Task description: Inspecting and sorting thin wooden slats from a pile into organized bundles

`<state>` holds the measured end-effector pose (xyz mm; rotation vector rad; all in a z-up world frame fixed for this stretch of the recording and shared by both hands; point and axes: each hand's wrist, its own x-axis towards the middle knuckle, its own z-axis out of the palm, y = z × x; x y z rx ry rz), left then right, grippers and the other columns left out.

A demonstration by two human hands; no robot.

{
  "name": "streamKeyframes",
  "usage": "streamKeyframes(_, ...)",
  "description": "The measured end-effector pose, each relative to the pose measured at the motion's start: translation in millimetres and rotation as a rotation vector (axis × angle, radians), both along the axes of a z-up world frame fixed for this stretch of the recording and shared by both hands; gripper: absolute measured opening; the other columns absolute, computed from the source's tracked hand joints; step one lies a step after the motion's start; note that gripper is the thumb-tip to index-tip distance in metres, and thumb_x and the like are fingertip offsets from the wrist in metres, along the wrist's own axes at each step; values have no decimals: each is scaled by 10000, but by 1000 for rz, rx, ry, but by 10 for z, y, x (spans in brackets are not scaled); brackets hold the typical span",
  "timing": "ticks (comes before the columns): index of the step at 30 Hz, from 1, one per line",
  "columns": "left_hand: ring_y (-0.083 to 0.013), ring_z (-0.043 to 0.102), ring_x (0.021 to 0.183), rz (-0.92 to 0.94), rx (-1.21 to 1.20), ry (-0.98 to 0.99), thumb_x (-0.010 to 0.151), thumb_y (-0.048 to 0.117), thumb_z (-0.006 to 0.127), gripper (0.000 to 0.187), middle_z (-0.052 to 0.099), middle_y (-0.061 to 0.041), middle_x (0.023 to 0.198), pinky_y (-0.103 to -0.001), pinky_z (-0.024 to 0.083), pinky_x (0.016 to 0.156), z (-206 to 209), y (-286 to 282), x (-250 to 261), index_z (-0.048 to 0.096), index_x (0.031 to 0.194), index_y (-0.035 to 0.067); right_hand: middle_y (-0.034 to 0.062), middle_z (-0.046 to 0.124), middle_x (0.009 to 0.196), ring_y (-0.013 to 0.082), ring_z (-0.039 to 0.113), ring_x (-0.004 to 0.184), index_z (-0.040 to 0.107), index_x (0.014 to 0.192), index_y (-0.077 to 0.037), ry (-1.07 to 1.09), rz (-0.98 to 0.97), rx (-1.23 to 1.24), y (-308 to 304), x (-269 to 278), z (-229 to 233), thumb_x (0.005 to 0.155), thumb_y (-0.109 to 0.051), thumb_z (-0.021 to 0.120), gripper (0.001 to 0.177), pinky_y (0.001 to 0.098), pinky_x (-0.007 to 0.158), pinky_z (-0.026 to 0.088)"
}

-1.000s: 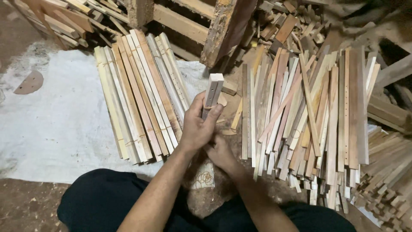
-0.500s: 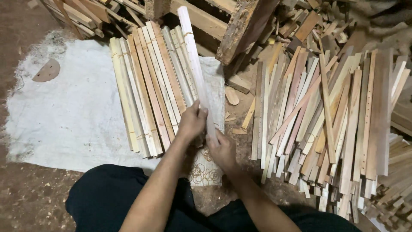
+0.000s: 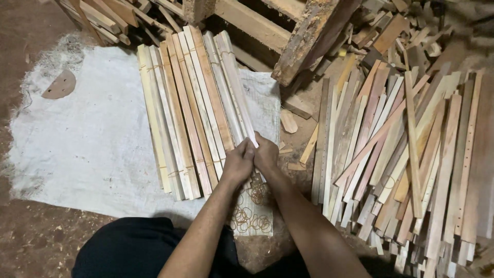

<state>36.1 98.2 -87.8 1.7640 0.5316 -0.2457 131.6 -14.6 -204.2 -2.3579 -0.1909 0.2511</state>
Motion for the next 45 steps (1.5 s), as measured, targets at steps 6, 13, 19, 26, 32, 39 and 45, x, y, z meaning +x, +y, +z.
streamKeyframes(6, -399, 410, 1454, -10, -33, 33, 987, 398, 456, 692, 473, -259, 1536, -505, 313, 1236, -364, 26, 264, 330, 1604, 113, 207, 745, 1108, 391, 586, 1228, 483, 1519, -64, 118, 264, -11, 20, 413, -646, 1101, -316, 346, 507, 492, 1121, 429)
streamKeyframes(13, -360, 386, 1478, -17, -7, 89, 1002, 443, 482, 705, 483, -218, 1547, -492, 135, 1273, -486, -39, 312, 357, 1602, 96, 171, 772, 886, 281, 644, 904, 748, 1147, 43, 398, -7, 436, -25, 270, -769, 1073, -621, 426, 742, 470, 975, 428)
streamKeyframes(19, -377, 434, 1442, -4, -3, 60, 1002, 372, 508, 660, 525, -217, 1508, -507, 324, 1213, -391, -164, 278, 390, 1580, 75, 256, 723, 1163, 364, 620, 1212, 699, 1288, -5, 260, -150, 490, -254, -42, -772, 1061, -372, 544, 458, 486, 1072, 447)
streamKeyframes(26, -379, 486, 1403, -88, -45, 9, 1002, 342, 515, 625, 579, -215, 1453, -521, 383, 1169, -452, -567, 206, 428, 1556, 68, 151, 773, 959, 285, 730, 930, 783, 1150, -85, 68, -473, 417, -1615, -491, -404, 917, -187, 723, 262, 356, 882, 547)
streamKeyframes(32, -363, 556, 1343, -239, -19, 79, 1004, 422, 528, 570, 645, -155, 1384, -516, 437, 1118, -766, -997, 189, 511, 1520, 181, 86, 715, 956, 283, 651, 895, 707, 1119, -153, 136, -557, -198, -2393, -943, -531, 798, -478, 655, 460, 427, 777, 518)
streamKeyframes(39, -238, 670, 885, -172, -120, -114, 980, 270, 613, 424, 736, -150, 899, -391, 540, 782, -770, -1315, 64, 673, 1334, 44, 95, 774, 989, 255, 744, 990, 741, 1147, -157, -118, -925, -118, -2611, -602, -843, 880, -548, 729, 473, 374, 820, 594)
streamKeyframes(45, -230, 678, 873, -207, -104, -106, 961, 245, 625, 319, 750, -163, 924, -383, 538, 772, -625, -1370, -16, 763, 1210, 100, 39, 765, 1118, 242, 713, 1110, 708, 1268, -222, 175, -785, -286, -2983, -136, -1195, 917, -612, 618, 533, 408, 923, 580)
